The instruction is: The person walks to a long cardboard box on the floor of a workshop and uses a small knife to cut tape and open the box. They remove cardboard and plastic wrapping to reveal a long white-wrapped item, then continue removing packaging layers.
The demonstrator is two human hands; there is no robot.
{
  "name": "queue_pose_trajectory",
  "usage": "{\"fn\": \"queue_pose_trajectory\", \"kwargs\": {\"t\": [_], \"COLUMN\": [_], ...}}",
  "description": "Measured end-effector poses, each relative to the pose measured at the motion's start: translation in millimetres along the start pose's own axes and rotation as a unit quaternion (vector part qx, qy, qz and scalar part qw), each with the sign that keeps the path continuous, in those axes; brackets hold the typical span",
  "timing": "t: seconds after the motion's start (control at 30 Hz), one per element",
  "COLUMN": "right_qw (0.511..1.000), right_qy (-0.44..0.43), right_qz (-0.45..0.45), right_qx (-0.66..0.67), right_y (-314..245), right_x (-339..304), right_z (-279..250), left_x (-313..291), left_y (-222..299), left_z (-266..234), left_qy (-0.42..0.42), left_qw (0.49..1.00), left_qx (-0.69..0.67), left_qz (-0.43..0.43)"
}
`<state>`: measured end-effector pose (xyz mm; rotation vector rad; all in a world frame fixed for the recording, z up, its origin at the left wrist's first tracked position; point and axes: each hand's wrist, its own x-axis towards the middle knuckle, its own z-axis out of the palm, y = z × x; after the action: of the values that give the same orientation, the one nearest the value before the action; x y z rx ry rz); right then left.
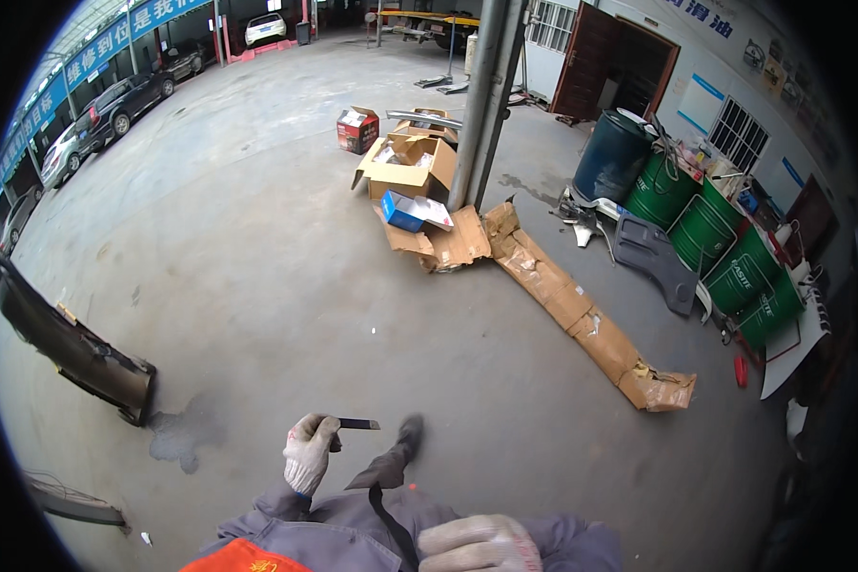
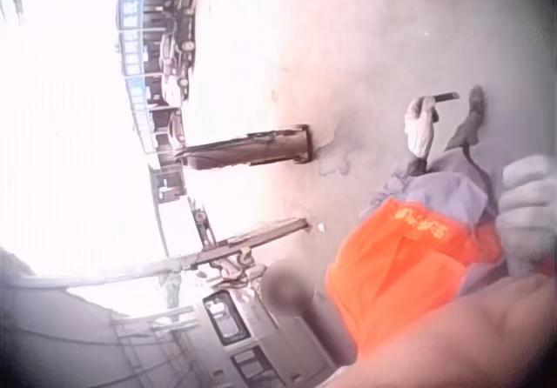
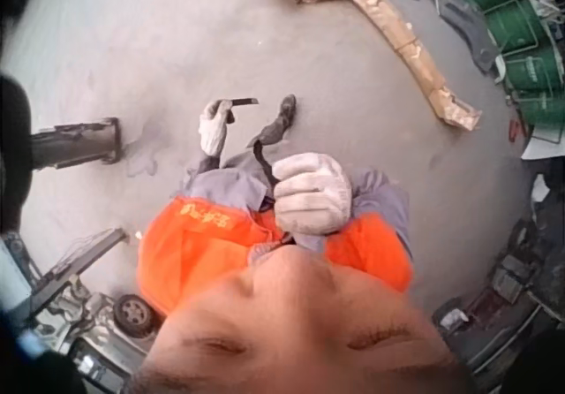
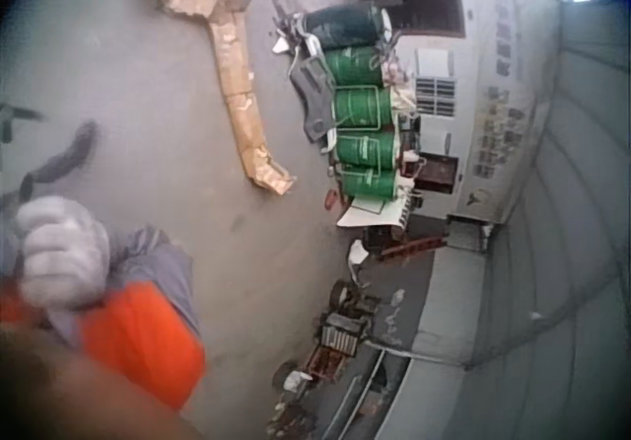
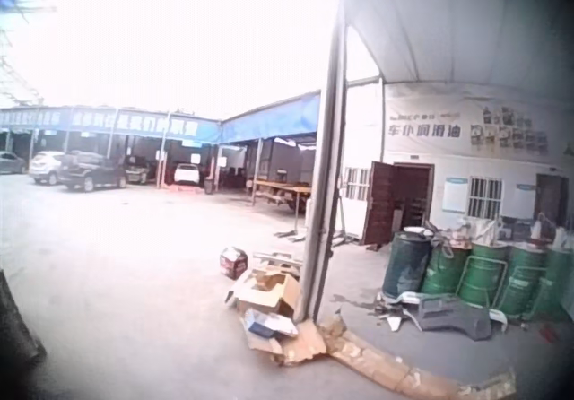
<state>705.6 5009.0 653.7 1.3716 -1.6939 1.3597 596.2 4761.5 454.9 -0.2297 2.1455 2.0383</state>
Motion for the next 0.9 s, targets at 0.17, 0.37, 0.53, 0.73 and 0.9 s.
{"fn": "queue_pose_trajectory", "kwargs": {"t": [0.17, 0.37, 0.53, 0.73, 0.9], "right_qw": [0.990, 0.979, 0.990, 0.955, 0.858], "right_qy": [-0.056, -0.127, -0.034, -0.102, -0.050], "right_qz": [0.077, 0.155, 0.128, 0.274, 0.468], "right_qx": [-0.101, -0.045, -0.045, -0.044, -0.208], "right_y": [111, 281, 419, 529, 614], "right_x": [-31, -44, -71, -172, -257], "right_z": [-103, -206, -270, -379, -572], "left_x": [104, 250, 358, 496, 590], "left_y": [4, 65, 138, 141, 92], "left_z": [91, 181, 299, 486, 602], "left_qy": [0.041, 0.033, -0.128, -0.202, -0.194], "left_qw": [0.998, 0.998, 0.989, 0.974, 0.969], "left_qx": [-0.042, -0.034, 0.062, 0.100, 0.127], "left_qz": [0.010, 0.045, 0.039, 0.001, -0.087]}}
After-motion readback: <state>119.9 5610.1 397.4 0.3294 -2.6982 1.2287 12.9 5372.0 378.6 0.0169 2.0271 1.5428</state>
